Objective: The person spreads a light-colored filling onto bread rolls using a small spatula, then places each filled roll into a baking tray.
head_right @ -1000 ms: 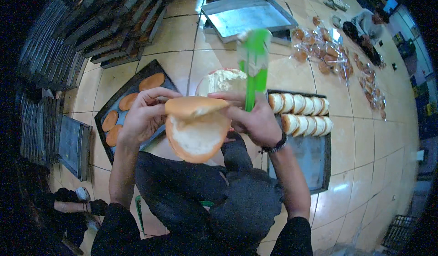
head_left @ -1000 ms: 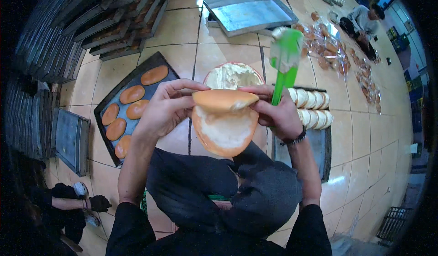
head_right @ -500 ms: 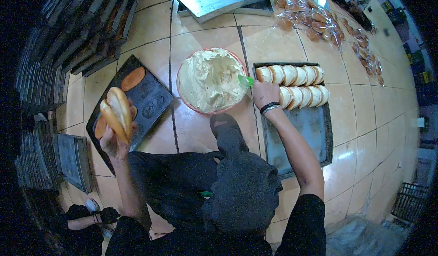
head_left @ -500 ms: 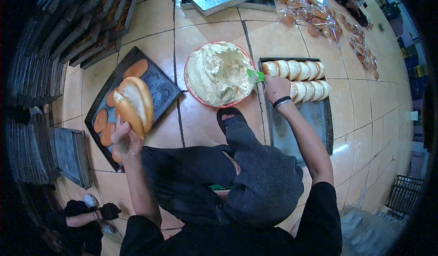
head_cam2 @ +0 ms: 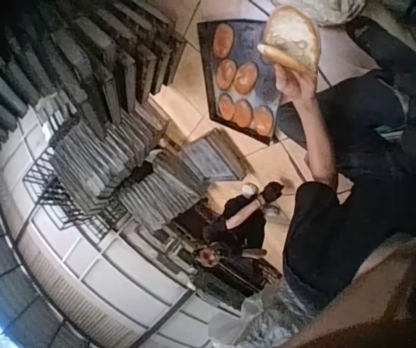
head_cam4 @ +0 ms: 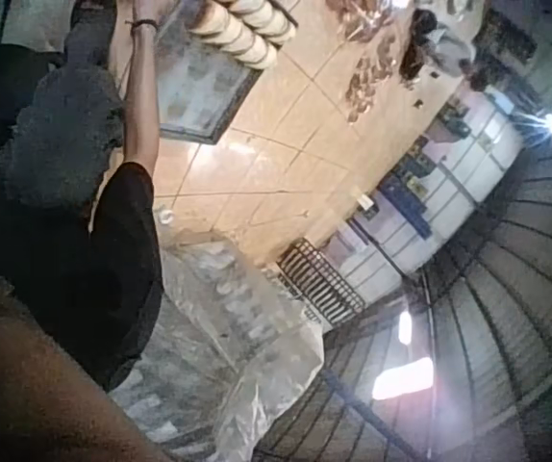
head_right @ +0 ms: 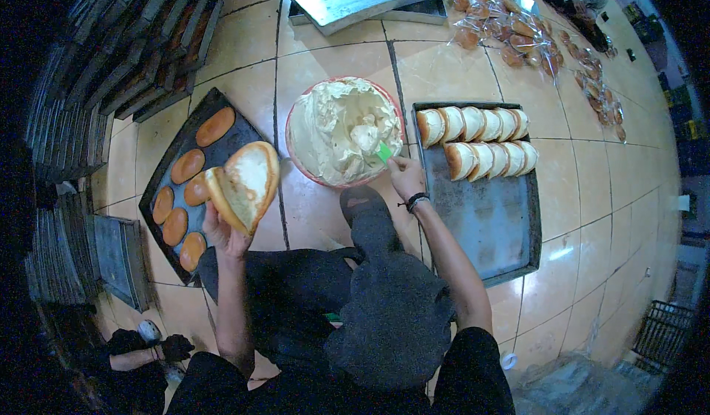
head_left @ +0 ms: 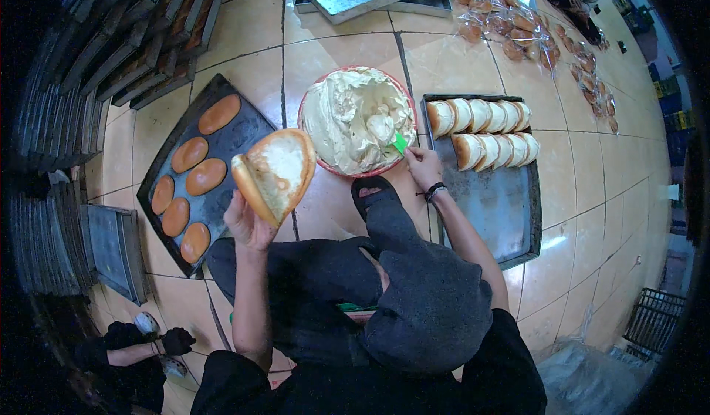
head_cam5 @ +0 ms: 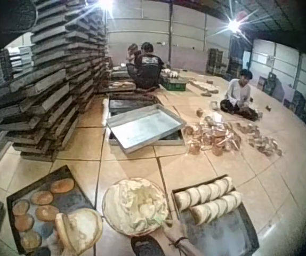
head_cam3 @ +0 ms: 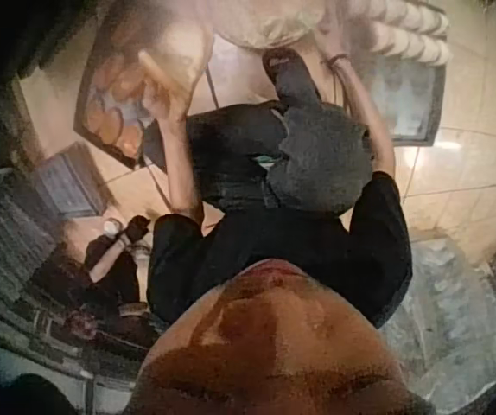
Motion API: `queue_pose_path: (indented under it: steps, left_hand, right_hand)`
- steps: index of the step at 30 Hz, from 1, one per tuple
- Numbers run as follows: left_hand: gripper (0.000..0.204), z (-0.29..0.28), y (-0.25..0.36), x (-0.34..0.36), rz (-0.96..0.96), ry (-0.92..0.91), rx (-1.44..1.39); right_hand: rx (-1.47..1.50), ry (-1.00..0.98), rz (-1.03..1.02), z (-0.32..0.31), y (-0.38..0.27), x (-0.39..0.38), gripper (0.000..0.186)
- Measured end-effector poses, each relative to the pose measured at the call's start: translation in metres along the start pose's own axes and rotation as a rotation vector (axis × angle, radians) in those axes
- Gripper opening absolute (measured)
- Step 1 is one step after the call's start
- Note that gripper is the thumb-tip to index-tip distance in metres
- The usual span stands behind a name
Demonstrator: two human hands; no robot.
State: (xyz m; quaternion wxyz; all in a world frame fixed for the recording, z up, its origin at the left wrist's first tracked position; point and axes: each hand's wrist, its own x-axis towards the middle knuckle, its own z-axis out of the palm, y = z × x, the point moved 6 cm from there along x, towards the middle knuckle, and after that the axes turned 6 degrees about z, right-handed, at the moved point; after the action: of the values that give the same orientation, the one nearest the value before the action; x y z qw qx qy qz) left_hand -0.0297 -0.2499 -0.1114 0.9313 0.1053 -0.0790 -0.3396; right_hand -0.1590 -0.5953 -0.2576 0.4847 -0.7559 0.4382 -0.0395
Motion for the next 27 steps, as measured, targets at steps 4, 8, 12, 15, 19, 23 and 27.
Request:
queue_pose_path:
  steps: [4,8,12,15,19,23,27]
  left_hand:
    - [0.064,-0.024,-0.029,0.013,-0.015,0.137,-0.013]
    - [0.066,-0.027,-0.051,0.030,-0.030,0.130,-0.007]
    - [0.069,-0.014,-0.085,0.049,-0.123,0.100,-0.210]
    - [0.070,0.004,-0.090,0.056,-0.150,0.053,-0.236]
    - [0.058,0.033,-0.090,0.065,-0.218,-0.014,-0.276]
    - [0.045,0.040,-0.081,0.075,-0.192,0.095,-0.111]
    - [0.045,0.062,-0.057,0.085,-0.144,0.063,0.188]
  right_hand:
    - [0.299,0.001,-0.146,-0.008,-0.025,-0.004,0.030]
    - [0.396,-0.034,-0.295,-0.045,-0.103,-0.039,0.026]
    - [0.221,-0.097,-0.770,-0.099,-0.180,-0.085,0.029]
    - [-0.034,-0.049,-0.962,-0.114,-0.222,-0.112,0.046]
    - [-0.364,0.033,-1.126,-0.119,-0.224,-0.116,0.060]
    - [-0.556,0.105,-1.176,-0.141,-0.218,-0.111,0.060]
    - [-0.519,0.136,-1.117,-0.163,-0.229,-0.116,0.058]
